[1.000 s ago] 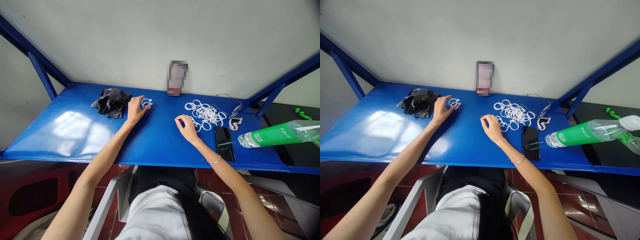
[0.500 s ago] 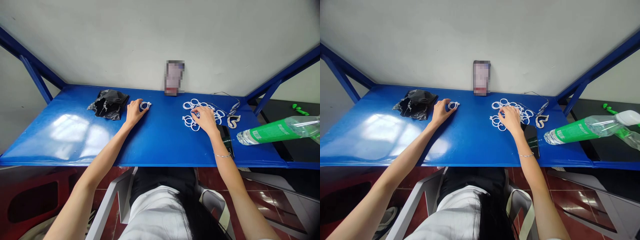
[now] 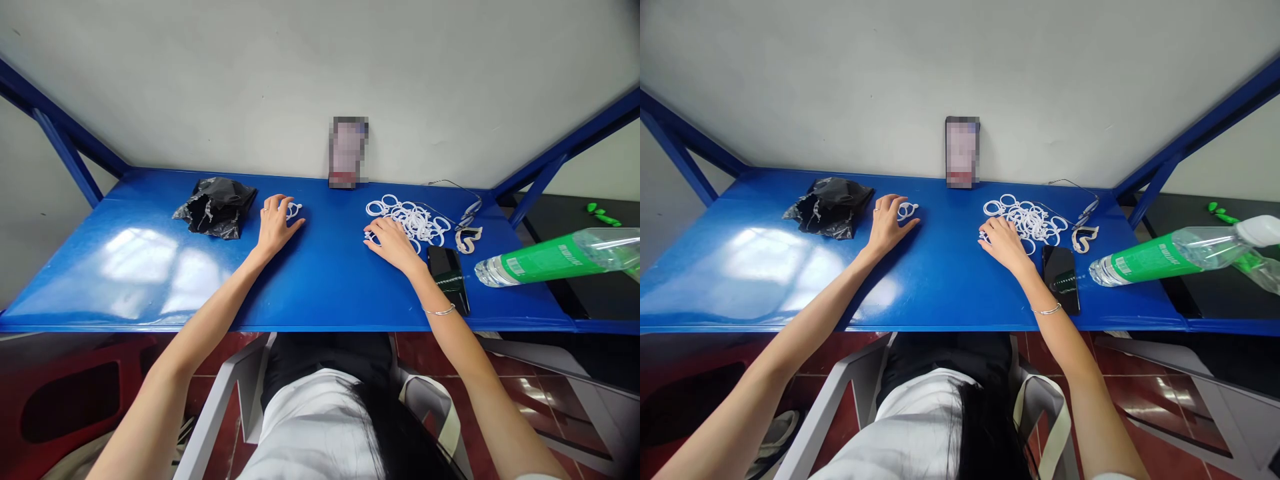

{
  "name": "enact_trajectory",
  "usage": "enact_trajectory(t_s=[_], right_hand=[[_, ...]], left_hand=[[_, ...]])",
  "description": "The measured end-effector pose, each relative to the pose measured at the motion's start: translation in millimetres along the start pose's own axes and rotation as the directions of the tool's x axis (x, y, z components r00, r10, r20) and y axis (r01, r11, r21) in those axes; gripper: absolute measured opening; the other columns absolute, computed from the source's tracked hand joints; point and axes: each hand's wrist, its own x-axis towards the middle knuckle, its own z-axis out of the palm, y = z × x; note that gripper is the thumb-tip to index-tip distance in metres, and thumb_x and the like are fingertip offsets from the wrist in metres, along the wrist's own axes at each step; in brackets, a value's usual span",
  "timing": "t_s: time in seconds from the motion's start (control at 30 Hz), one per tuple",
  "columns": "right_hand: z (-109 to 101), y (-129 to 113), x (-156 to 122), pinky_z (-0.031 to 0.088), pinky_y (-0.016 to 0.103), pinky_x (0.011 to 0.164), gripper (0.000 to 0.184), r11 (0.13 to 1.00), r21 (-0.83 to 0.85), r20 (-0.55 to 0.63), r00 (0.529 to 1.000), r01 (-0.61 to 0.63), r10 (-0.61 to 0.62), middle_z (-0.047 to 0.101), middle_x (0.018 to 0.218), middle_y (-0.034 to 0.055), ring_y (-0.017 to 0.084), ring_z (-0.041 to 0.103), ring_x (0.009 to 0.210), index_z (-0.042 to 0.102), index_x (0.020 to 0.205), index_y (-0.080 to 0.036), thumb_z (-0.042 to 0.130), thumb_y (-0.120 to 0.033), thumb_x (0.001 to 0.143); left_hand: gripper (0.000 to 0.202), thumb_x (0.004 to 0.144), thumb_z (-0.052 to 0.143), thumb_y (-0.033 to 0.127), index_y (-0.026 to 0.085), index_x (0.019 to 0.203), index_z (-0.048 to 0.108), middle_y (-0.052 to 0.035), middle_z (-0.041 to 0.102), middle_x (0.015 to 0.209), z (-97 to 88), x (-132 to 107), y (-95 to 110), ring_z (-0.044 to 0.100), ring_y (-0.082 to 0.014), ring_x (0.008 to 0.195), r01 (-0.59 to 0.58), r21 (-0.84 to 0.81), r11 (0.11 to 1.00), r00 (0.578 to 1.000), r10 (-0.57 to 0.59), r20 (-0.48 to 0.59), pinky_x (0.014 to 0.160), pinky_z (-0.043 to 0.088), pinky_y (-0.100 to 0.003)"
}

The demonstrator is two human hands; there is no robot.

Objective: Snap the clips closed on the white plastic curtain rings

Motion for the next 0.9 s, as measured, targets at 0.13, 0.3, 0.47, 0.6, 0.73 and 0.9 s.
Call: enact_trajectory(t_s=[0.13, 0.3, 0.47, 0.6, 0.73, 0.9], right_hand=[[0, -3, 1, 0.046, 0.051, 0.085, 0.024, 1.000, 0.014, -0.012, 1.000, -0.008, 0.008, 0.064, 0.107, 0.0124, 0.033, 0.055, 0.104, 0.064, 0.104, -0.021, 0.044, -0.029, 0.094], [-4, -4, 2, 0.045, 0.050, 0.086, 0.021, 0.999, 0.042, -0.050, 0.998, -0.035, 0.037, 0.065, 0.102, 0.0120, 0.032, 0.057, 0.100, 0.065, 0.097, -0.020, 0.045, -0.025, 0.093], [-12, -8, 5, 0.046, 0.048, 0.088, 0.019, 0.989, 0.141, -0.253, 0.964, -0.041, 0.076, 0.065, 0.106, 0.0102, 0.030, 0.058, 0.102, 0.064, 0.097, -0.023, 0.047, -0.030, 0.094], [-18, -20, 6, 0.050, 0.045, 0.086, 0.018, 0.935, 0.354, -0.395, 0.904, -0.013, 0.162, 0.064, 0.102, 0.0085, 0.027, 0.060, 0.099, 0.065, 0.096, -0.025, 0.051, -0.036, 0.093], [-18, -33, 6, 0.054, 0.043, 0.080, 0.019, 0.870, 0.492, -0.364, 0.900, -0.030, 0.238, 0.064, 0.099, 0.0075, 0.025, 0.062, 0.093, 0.066, 0.092, -0.026, 0.055, -0.042, 0.091], [-10, -43, 6, 0.058, 0.039, 0.076, 0.023, 0.722, 0.691, -0.258, 0.931, -0.010, 0.260, 0.063, 0.097, 0.0060, 0.021, 0.063, 0.085, 0.065, 0.089, -0.025, 0.060, -0.047, 0.088]], left_hand=[[0.046, 0.085, 0.063, 0.033, 0.018, 0.126, 0.050, -0.0161, 0.050, 0.130, 0.5, -6, 15, 0.042, -0.0335, 0.123, -0.098, -0.028, 0.995, 0.995, 0.099, 0.012, 0.098, 0.039, -0.048], [0.041, 0.088, 0.058, 0.036, 0.018, 0.124, 0.052, -0.0147, 0.053, 0.126, 7.8, -14, 28, 0.045, -0.0317, 0.121, -0.257, -0.102, 0.961, 0.965, 0.262, 0.035, 0.103, 0.036, -0.049], [0.037, 0.090, 0.056, 0.039, 0.020, 0.122, 0.054, -0.0130, 0.056, 0.123, 9.5, -19, 36, 0.049, -0.0290, 0.118, -0.368, -0.169, 0.914, 0.925, 0.379, 0.035, 0.104, 0.038, -0.048], [0.036, 0.091, 0.055, 0.041, 0.019, 0.119, 0.057, -0.0130, 0.058, 0.121, 5.5, -22, 44, 0.051, -0.0273, 0.116, -0.415, -0.209, 0.885, 0.903, 0.429, 0.023, 0.102, 0.041, -0.045], [0.038, 0.091, 0.055, 0.046, 0.020, 0.119, 0.058, -0.0124, 0.060, 0.120, 4.1, -27, 53, 0.052, -0.0270, 0.116, -0.429, -0.273, 0.861, 0.887, 0.459, 0.054, 0.101, 0.043, -0.045], [0.042, 0.093, 0.053, 0.045, 0.018, 0.125, 0.056, -0.0137, 0.060, 0.124, 5.4, -30, 57, 0.053, -0.0266, 0.117, -0.434, -0.370, 0.821, 0.872, 0.486, 0.058, 0.101, 0.044, -0.045]])
